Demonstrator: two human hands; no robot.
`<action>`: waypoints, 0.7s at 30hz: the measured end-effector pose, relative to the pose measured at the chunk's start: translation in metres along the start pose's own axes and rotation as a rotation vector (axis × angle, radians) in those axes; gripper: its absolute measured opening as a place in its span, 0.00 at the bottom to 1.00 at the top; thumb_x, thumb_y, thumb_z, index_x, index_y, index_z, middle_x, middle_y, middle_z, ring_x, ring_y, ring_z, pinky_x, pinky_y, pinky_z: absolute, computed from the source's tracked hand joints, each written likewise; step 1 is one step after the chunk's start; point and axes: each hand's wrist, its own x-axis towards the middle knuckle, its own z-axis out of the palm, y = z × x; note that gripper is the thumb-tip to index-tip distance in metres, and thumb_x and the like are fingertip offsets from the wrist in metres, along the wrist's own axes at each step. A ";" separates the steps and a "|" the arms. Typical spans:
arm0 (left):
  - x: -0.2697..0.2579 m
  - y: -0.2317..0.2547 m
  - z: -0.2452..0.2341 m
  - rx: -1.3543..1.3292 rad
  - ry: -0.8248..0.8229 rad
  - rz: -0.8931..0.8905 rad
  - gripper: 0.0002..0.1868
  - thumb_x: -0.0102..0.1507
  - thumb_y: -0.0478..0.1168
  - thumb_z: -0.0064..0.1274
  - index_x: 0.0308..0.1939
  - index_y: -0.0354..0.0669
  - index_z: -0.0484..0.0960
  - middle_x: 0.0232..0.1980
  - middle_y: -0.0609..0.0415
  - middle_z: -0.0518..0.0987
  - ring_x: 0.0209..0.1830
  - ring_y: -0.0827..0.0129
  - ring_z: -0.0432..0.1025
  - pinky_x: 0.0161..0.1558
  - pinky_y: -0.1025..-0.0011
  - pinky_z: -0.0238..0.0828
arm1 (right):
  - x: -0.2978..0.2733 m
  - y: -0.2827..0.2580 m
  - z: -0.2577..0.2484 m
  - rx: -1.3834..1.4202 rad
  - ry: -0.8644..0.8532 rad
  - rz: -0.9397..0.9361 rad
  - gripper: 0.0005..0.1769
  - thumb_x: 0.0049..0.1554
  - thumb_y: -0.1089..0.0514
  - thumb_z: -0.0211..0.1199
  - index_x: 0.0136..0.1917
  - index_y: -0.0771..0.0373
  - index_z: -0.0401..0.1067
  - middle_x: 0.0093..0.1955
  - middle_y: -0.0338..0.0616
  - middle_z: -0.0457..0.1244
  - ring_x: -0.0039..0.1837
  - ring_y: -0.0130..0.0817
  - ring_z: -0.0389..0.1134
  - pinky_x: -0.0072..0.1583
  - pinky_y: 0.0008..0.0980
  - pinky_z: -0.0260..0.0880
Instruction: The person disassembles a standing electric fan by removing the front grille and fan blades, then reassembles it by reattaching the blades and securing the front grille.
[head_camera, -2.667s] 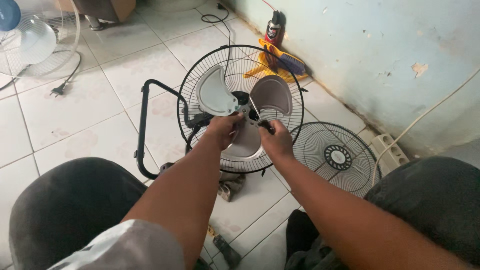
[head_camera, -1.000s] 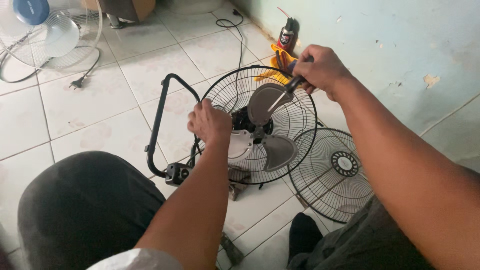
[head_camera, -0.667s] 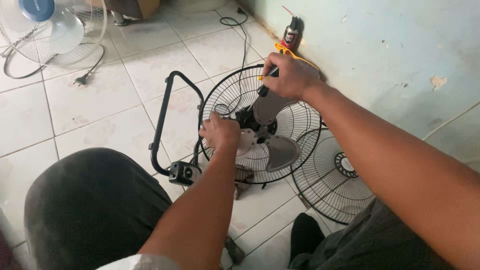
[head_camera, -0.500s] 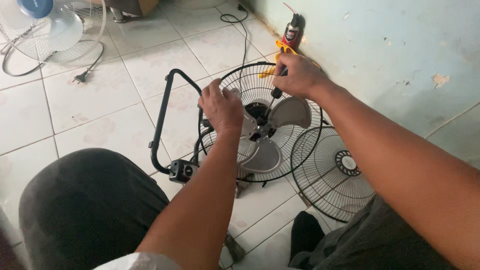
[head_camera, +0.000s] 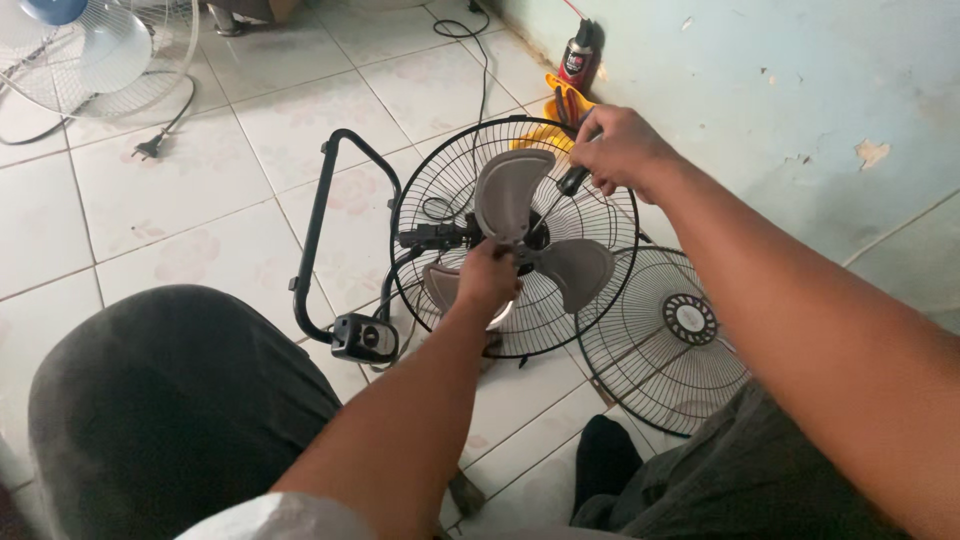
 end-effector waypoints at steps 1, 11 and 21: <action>0.006 -0.001 -0.003 0.120 -0.028 0.033 0.14 0.66 0.34 0.46 0.55 0.38 0.80 0.40 0.45 0.82 0.32 0.57 0.78 0.33 0.60 0.75 | -0.001 -0.002 -0.005 0.013 -0.007 -0.005 0.11 0.52 0.60 0.66 0.47 0.63 0.69 0.36 0.43 0.66 0.31 0.27 0.65 0.32 0.30 0.68; 0.038 0.027 -0.014 0.843 0.004 0.511 0.12 0.60 0.39 0.54 0.45 0.51 0.88 0.50 0.47 0.81 0.49 0.51 0.78 0.51 0.59 0.75 | -0.013 -0.053 -0.025 -0.098 -0.098 -0.194 0.11 0.52 0.58 0.67 0.48 0.62 0.71 0.41 0.46 0.67 0.37 0.30 0.66 0.36 0.33 0.69; -0.044 -0.031 0.043 0.405 0.453 0.130 0.14 0.65 0.48 0.50 0.46 0.42 0.77 0.52 0.46 0.75 0.56 0.49 0.70 0.57 0.51 0.65 | 0.046 -0.040 0.024 -0.470 -0.154 -0.426 0.14 0.50 0.54 0.66 0.47 0.63 0.72 0.45 0.50 0.69 0.47 0.40 0.71 0.51 0.41 0.71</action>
